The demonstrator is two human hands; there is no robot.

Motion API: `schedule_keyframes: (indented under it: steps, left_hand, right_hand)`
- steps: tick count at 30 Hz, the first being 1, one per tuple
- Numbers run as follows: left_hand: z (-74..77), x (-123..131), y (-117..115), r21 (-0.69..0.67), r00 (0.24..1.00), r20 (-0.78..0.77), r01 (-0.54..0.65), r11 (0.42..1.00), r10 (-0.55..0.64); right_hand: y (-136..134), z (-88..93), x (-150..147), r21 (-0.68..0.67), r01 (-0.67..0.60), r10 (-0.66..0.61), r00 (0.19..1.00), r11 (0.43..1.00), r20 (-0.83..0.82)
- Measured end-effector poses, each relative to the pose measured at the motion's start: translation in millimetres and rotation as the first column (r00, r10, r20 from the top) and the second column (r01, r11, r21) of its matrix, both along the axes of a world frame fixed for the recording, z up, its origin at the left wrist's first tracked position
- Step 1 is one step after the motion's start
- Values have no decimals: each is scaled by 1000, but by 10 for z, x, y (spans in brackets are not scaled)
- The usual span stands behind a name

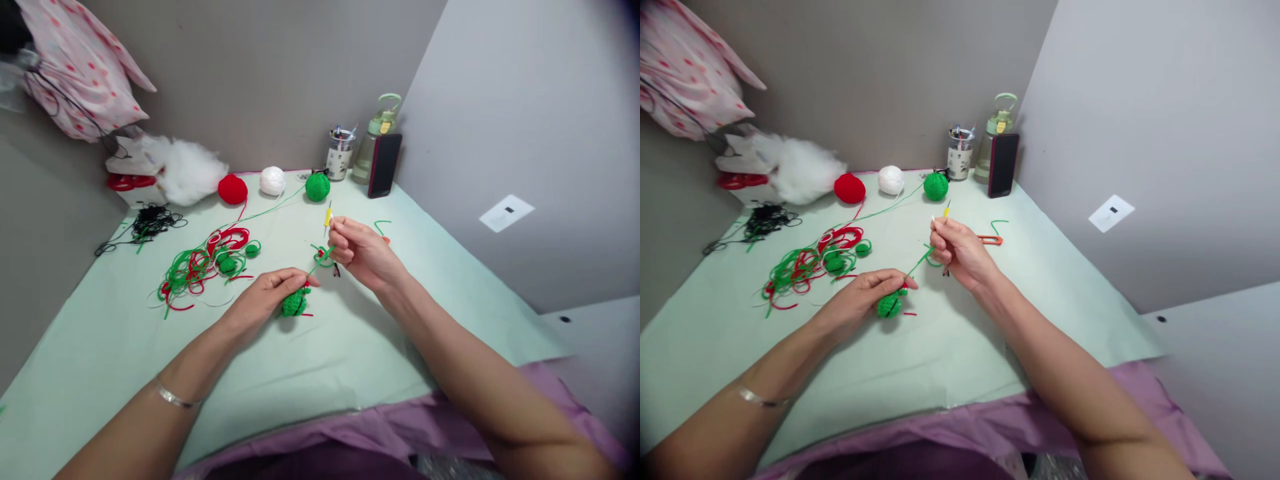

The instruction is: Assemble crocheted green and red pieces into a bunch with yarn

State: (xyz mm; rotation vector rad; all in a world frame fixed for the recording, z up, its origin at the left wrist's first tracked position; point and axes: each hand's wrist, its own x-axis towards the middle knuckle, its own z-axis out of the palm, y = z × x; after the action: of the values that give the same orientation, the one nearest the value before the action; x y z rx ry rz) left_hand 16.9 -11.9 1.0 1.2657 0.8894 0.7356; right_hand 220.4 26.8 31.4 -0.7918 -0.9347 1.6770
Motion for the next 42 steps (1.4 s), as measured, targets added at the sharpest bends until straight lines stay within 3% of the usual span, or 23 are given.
schedule_keyframes:
  steps: [8,13,22,26,31,42]
  left_hand:
    - [28,-70,56,-33,994,63,-89,995,91]
    - [5,-93,72,-3,988,77,-137,991,137]
    - [113,-90,75,-96,927,196,-307,947,321]
    - [130,-90,81,-175,930,210,-268,947,302]
    - [125,-94,74,-158,920,240,-277,948,308]
    - [72,-137,115,-310,848,362,-282,908,387]
  right_hand:
    - [-136,156,-36,135,32,-52,988,990,143]
    - [-196,193,-65,231,55,-91,985,971,145]
    - [-204,146,-87,122,-72,49,982,990,182]
    - [-188,103,-102,104,-65,47,984,992,172]
    - [-196,91,-114,104,-75,54,979,992,199]
    - [-182,54,-146,92,-106,70,941,990,331]
